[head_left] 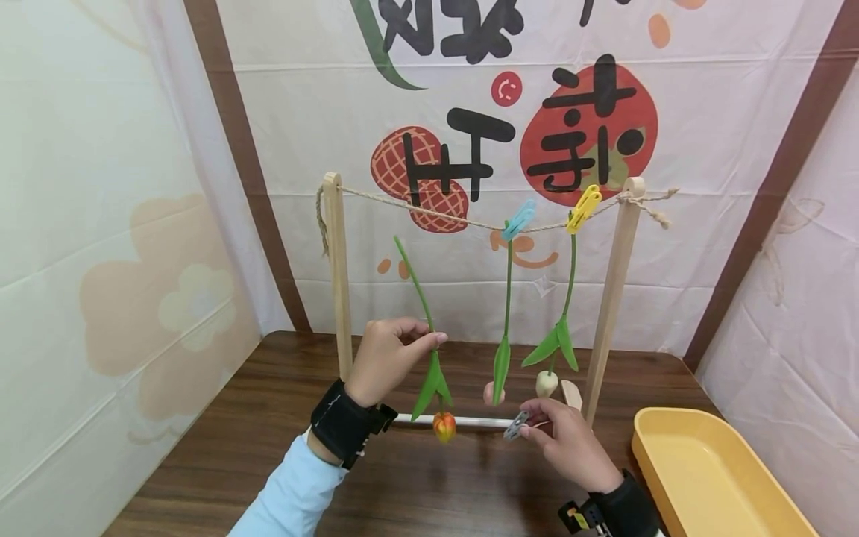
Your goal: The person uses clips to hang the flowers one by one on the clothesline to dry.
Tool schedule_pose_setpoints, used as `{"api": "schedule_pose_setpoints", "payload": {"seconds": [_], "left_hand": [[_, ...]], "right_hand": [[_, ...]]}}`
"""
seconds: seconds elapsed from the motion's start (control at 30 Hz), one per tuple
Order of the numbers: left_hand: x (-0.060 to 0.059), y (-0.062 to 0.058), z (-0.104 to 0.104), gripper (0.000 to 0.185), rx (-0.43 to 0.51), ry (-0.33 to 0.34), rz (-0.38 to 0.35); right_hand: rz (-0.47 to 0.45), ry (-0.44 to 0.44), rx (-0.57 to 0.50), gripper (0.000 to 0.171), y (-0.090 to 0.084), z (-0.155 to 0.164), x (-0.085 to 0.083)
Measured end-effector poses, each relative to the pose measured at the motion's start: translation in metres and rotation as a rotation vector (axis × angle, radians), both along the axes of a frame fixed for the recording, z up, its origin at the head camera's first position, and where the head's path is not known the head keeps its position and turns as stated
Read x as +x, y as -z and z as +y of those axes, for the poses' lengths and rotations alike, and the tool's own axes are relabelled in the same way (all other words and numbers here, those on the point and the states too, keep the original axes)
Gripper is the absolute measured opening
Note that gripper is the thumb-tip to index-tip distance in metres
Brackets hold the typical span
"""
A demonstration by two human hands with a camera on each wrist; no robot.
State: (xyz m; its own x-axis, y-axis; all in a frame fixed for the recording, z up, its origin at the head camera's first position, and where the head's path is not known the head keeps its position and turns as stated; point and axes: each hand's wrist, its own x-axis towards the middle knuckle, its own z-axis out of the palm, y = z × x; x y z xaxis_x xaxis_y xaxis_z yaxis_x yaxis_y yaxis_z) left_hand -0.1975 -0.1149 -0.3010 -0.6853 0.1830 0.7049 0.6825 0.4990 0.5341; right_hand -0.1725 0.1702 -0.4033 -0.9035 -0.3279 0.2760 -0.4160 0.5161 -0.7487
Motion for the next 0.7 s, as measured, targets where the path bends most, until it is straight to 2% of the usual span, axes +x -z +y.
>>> {"api": "schedule_pose_setpoints", "payload": {"seconds": [0.23, 0.7], "left_hand": [[-0.005, -0.007, 0.0, 0.019, -0.042, -0.013, 0.016], [-0.014, -0.026, 0.001, 0.02, -0.089, 0.013, 0.072]], "right_hand": [[-0.001, -0.003, 0.006, 0.022, 0.001, 0.0, 0.0], [0.01, 0.017, 0.007, 0.02, 0.001, 0.0, -0.002]]}}
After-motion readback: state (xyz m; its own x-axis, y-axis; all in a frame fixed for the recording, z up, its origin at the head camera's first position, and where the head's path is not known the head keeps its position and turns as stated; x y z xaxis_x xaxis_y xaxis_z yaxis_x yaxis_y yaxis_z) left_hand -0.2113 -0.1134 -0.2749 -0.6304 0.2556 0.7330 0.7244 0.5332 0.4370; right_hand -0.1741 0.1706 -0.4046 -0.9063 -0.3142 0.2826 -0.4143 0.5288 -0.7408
